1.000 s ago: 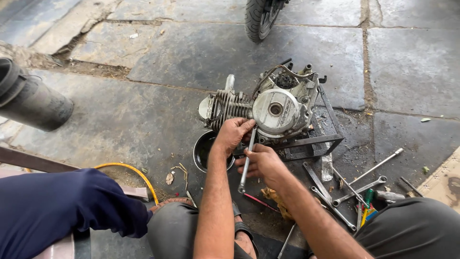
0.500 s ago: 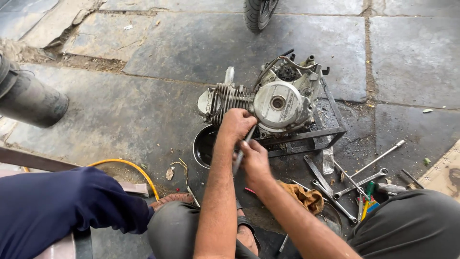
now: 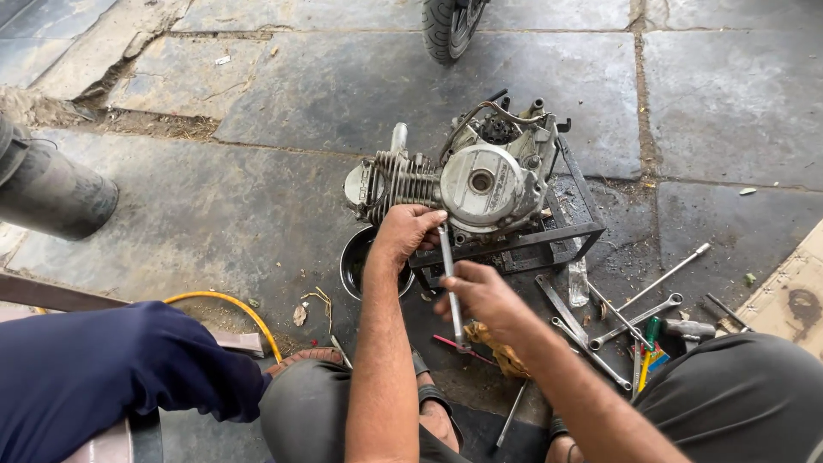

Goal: Dismantling and inspecting a motorcycle engine using various hand tools.

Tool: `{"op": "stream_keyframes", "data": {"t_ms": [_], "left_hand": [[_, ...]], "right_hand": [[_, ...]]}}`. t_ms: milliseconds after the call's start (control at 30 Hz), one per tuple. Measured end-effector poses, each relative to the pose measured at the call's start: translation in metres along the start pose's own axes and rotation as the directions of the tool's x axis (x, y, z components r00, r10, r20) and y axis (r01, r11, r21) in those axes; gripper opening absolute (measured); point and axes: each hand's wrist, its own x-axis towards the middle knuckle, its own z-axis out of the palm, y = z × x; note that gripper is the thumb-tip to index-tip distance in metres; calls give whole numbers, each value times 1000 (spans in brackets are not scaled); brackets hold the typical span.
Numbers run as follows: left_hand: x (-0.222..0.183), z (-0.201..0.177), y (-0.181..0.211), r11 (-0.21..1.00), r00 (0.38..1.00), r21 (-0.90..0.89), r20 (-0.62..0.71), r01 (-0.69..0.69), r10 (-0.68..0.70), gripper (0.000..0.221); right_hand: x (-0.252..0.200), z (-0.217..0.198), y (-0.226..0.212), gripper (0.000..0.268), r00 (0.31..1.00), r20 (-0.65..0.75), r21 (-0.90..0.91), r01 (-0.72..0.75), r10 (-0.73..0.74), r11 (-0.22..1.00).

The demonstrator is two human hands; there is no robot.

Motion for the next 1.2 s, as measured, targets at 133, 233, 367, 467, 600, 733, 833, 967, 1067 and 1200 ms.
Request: {"op": "stream_keyframes", "data": {"t_ms": [133,233,367,467,600,733,833,967,1067,1200], "left_hand": [[2,-2,-6,997,997,78,-67,-19,24,32],[2,-2,-5,990,993,126,-91,-66,78,34],[5,2,-1,936,976,323,-116,-137,183,24],[-2,11,11,896,976,436,-143,-86,163,25],[-15,21,33,837,972,547,-212,30,104,26],[-3,20,10,878,968,479,-215,-7,126,28],[5,18,-8,914,965,405,-233,-15,119,26],[15,15,-13,970,965,180,-177,-162,194,23],[1,20,6,998,985,19,-156,-64,67,27],[-16,22,16,983,970,182,-238,-6,50,33]], "right_hand": [[35,30,12,25,999,36,178,12,-19,984],[51,46,8,27,998,17,325,44,-52,945],[88,64,22,26,997,-28,556,78,-75,828],[84,78,12,28,993,-35,702,106,-114,704],[75,79,10,32,990,-137,677,118,-34,727],[47,22,26,33,965,-244,334,173,-92,926],[35,-34,4,33,966,-246,-81,55,-73,995],[18,-68,-29,34,969,-97,-604,125,-228,787],[9,-71,-24,30,972,-83,-548,140,-220,825],[-3,-51,5,25,944,-211,424,321,-252,847]]}}
